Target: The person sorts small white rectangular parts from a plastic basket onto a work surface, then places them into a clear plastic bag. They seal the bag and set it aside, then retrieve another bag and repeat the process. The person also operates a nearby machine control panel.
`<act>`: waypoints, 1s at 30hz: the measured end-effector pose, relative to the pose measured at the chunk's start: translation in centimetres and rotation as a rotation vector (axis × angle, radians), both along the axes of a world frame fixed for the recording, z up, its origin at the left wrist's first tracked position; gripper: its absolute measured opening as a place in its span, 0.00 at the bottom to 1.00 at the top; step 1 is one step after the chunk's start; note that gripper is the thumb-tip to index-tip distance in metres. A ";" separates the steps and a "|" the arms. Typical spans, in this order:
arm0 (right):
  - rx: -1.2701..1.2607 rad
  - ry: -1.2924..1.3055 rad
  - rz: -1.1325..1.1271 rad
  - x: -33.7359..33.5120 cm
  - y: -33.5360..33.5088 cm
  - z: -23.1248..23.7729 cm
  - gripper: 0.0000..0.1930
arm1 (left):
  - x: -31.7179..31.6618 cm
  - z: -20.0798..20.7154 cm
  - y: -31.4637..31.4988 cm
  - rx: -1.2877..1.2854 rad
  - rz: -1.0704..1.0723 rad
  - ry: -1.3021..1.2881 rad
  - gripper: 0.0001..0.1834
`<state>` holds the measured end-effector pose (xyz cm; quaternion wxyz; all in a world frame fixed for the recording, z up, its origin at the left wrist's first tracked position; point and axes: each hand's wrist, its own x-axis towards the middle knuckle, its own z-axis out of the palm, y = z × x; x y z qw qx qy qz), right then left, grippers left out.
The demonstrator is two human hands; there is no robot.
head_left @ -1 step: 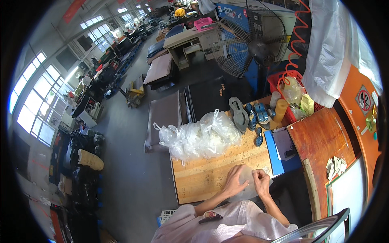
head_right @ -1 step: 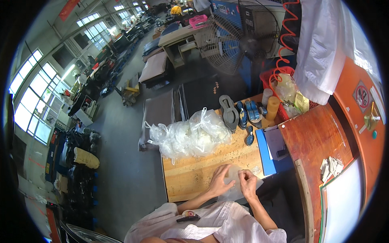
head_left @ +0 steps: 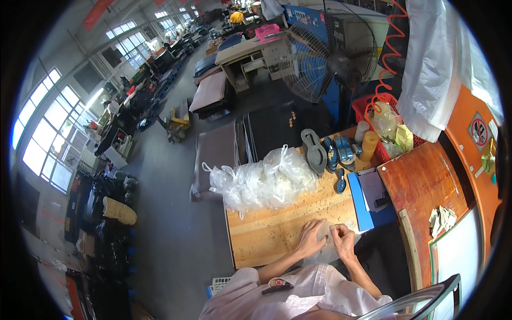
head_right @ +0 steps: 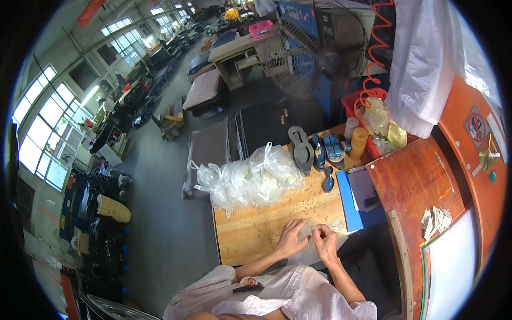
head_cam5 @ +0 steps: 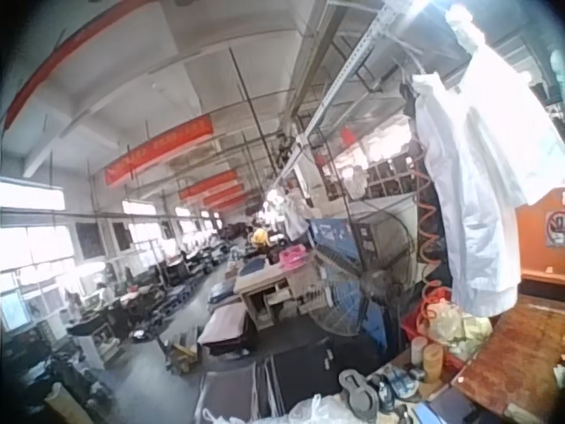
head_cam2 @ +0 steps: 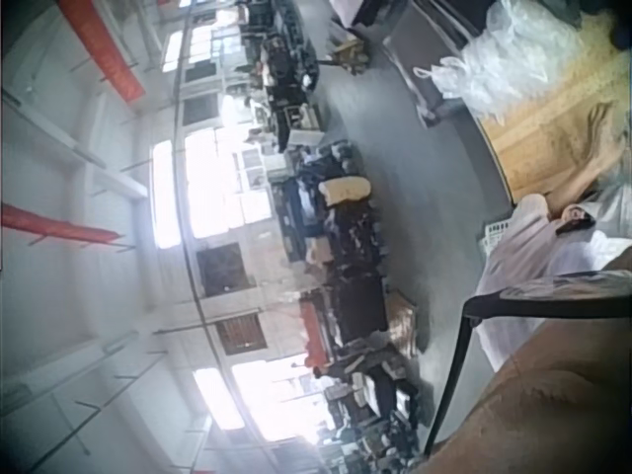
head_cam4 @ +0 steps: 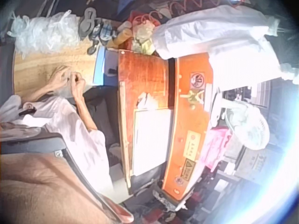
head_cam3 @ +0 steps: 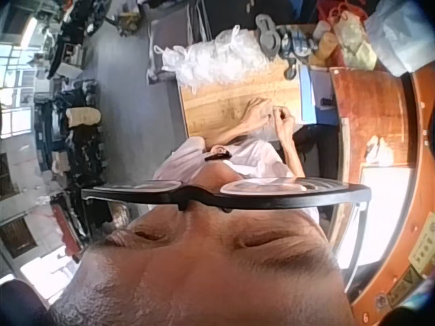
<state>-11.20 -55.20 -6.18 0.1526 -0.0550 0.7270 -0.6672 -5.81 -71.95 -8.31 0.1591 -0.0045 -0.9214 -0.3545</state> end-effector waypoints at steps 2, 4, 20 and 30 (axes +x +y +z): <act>0.222 0.209 0.008 0.0 1.3 1.8 0.10 | -0.8 -0.1 -0.2 0.289 0.089 -0.272 0.22; 0.391 0.339 -0.009 -0.3 2.9 2.7 0.09 | -0.7 -1.0 -0.9 0.310 0.153 -0.252 0.16; 0.782 0.275 -0.096 -2.8 6.7 -7.7 0.20 | 3.7 -5.1 -3.7 0.520 0.427 -0.047 0.17; 0.162 0.517 -0.118 -8.2 3.2 6.5 0.17 | -5.3 1.1 -9.8 1.771 0.533 -0.088 0.10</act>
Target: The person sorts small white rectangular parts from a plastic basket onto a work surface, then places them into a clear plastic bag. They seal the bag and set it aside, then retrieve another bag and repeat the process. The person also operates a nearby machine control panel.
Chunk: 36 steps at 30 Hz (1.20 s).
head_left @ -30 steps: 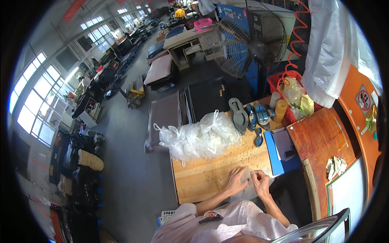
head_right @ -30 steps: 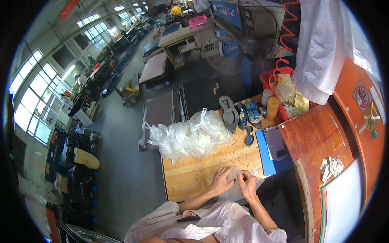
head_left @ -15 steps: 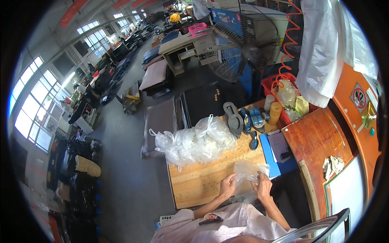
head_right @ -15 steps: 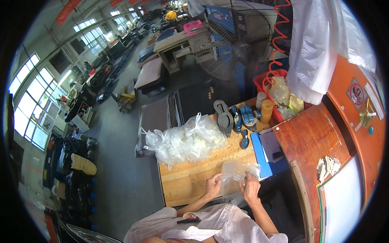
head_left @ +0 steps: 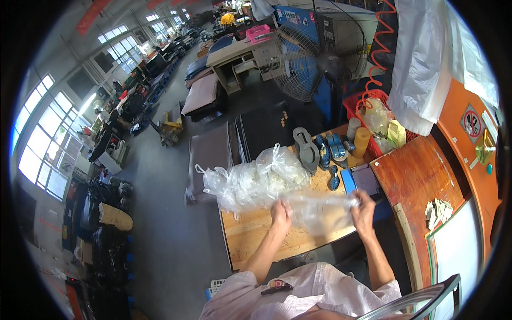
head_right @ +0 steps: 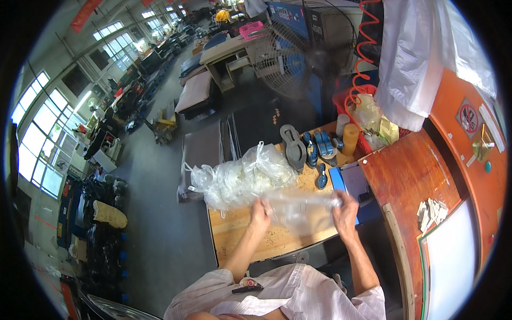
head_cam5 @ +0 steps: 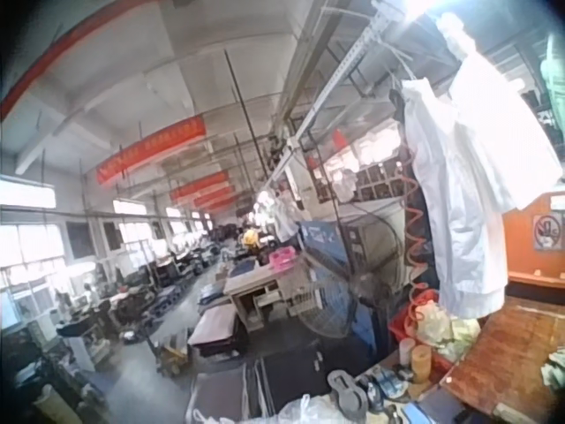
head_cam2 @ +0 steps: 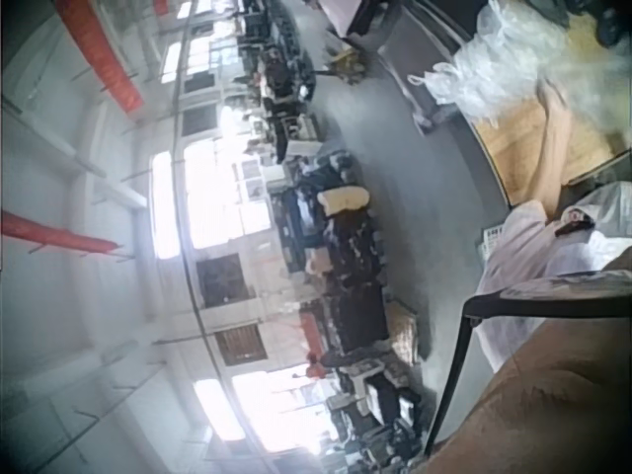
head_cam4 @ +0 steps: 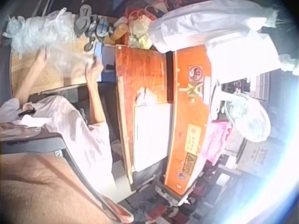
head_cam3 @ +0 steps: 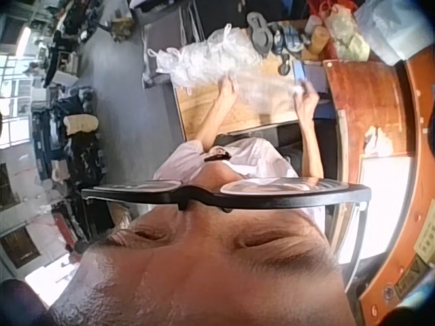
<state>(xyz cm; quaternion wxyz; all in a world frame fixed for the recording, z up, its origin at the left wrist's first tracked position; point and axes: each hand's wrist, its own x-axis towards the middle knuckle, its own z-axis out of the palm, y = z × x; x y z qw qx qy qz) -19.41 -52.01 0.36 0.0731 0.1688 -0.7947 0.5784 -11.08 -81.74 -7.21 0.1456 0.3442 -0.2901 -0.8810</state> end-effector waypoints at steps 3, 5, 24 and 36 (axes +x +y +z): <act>-0.048 0.387 -0.316 1.3 0.6 7.0 0.17 | 0.4 6.6 2.1 -0.852 0.482 0.302 0.10; -0.159 0.893 -0.319 2.2 1.4 7.2 0.19 | 1.4 8.2 3.3 -1.340 0.528 0.400 0.10; -0.189 0.572 -0.451 2.2 4.6 1.6 0.08 | 4.5 7.4 5.5 -1.414 0.296 0.256 0.09; -0.352 -0.982 -0.186 3.0 12.8 -17.4 0.09 | 14.0 -0.5 5.9 -0.265 -0.568 -0.032 0.10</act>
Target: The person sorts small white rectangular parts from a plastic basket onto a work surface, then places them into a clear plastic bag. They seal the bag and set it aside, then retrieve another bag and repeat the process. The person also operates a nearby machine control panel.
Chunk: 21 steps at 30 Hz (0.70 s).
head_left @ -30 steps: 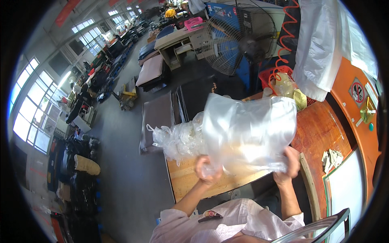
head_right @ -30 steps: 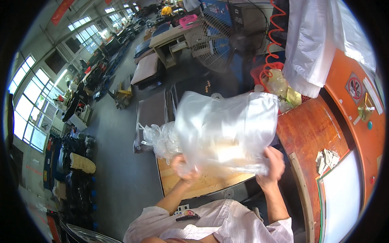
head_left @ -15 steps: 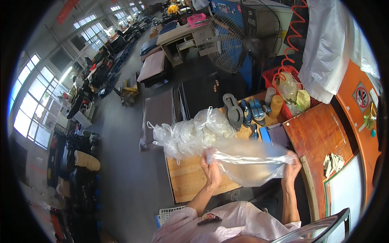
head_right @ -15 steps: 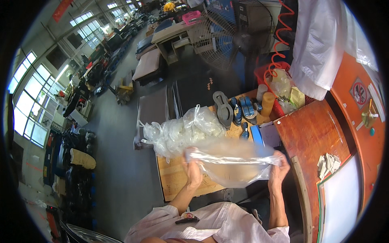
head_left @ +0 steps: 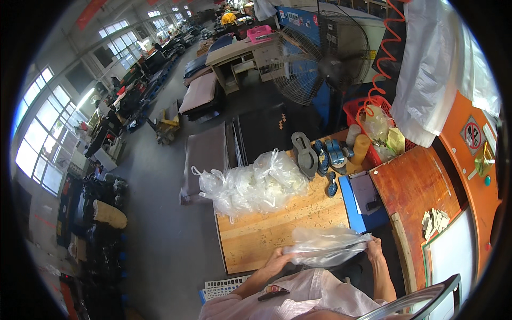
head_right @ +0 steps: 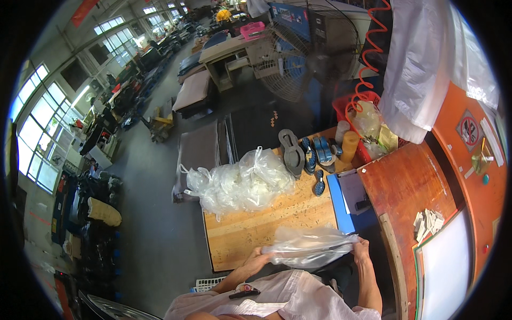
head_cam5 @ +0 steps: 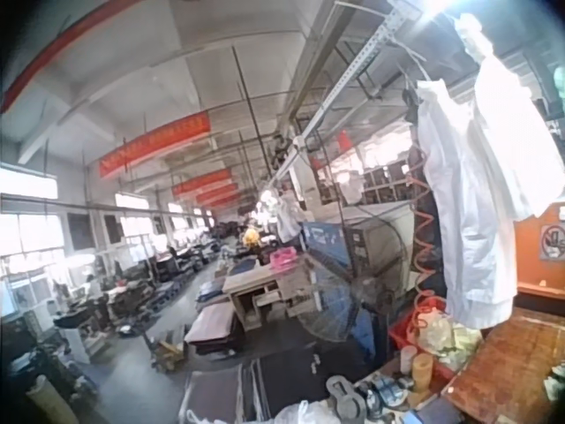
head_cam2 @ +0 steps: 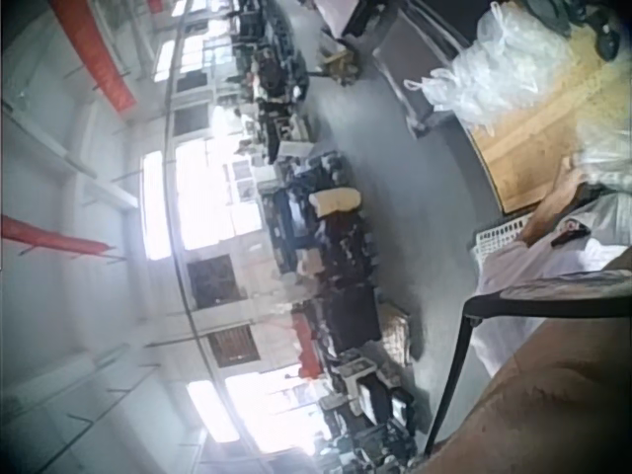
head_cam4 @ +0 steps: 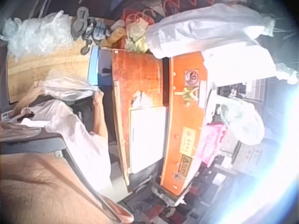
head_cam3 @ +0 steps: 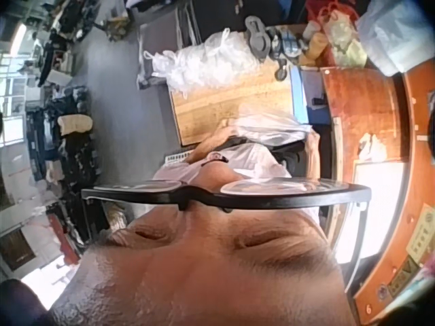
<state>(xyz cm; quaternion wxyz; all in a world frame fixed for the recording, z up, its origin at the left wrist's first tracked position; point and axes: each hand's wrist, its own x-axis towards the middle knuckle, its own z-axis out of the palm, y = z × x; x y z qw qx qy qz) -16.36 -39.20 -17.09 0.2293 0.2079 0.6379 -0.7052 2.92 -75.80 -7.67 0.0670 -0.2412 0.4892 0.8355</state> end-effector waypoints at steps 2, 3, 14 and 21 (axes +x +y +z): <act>-0.189 -0.094 -0.116 -1.6 0.5 -1.2 0.08 | -1.0 1.0 1.6 0.440 -0.147 0.027 0.09; -0.275 -0.125 -0.158 -2.6 0.6 -1.5 0.07 | -1.6 1.2 2.1 0.569 -0.247 0.049 0.09; -0.631 -0.114 0.392 4.5 -3.9 12.8 0.07 | -8.2 -6.9 -7.2 0.855 0.232 0.220 0.12; -0.907 0.063 -0.286 1.2 -5.5 15.9 0.12 | -2.9 -8.5 -3.4 -0.154 -0.368 0.030 0.16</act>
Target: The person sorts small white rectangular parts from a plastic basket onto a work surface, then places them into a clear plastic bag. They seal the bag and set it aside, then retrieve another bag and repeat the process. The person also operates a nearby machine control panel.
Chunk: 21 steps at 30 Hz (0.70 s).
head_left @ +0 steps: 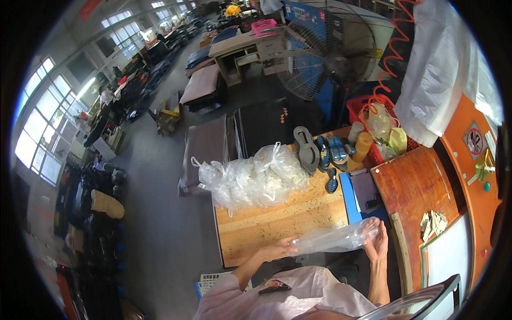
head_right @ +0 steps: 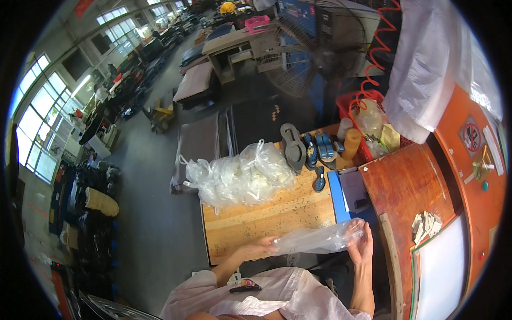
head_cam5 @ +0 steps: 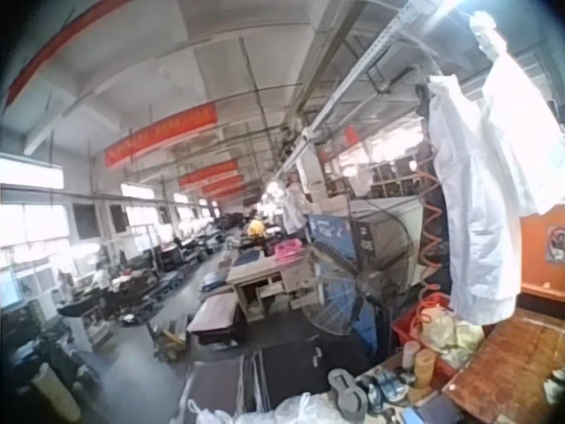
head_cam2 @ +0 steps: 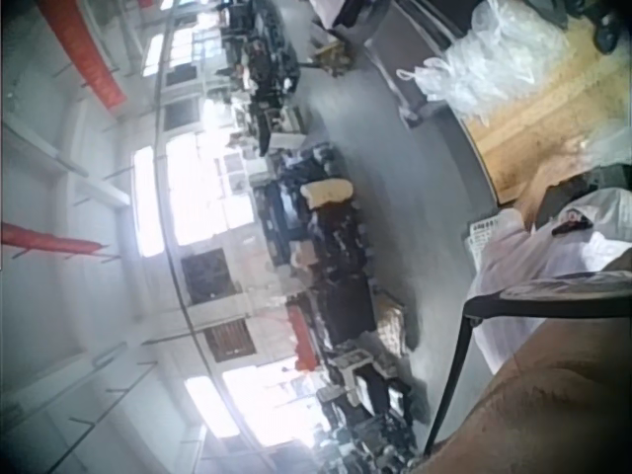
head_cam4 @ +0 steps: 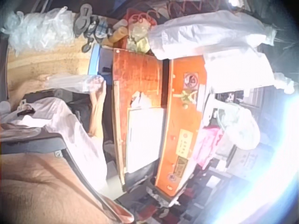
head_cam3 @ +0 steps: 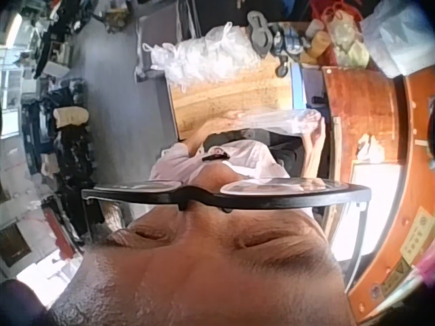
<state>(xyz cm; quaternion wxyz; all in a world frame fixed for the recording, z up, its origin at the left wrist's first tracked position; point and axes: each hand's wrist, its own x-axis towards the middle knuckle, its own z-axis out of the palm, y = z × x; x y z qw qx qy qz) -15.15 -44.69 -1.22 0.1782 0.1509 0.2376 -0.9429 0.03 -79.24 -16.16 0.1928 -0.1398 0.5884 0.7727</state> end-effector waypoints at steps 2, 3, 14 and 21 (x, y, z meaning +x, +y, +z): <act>0.131 -0.087 0.097 -0.2 0.9 -0.6 0.12 | 1.1 -1.3 1.2 -0.175 0.002 -0.035 0.16; 0.158 -0.130 0.225 -0.1 1.3 -1.0 0.12 | 1.5 -2.1 1.4 -0.260 -0.001 -0.062 0.15; 1.477 1.061 0.651 2.2 -1.7 -5.6 0.21 | 0.7 -3.2 -5.1 0.698 0.972 -0.183 0.12; 0.639 -0.098 0.470 -1.6 -2.7 -11.8 0.16 | 1.2 1.6 -4.4 0.620 0.621 -0.381 0.14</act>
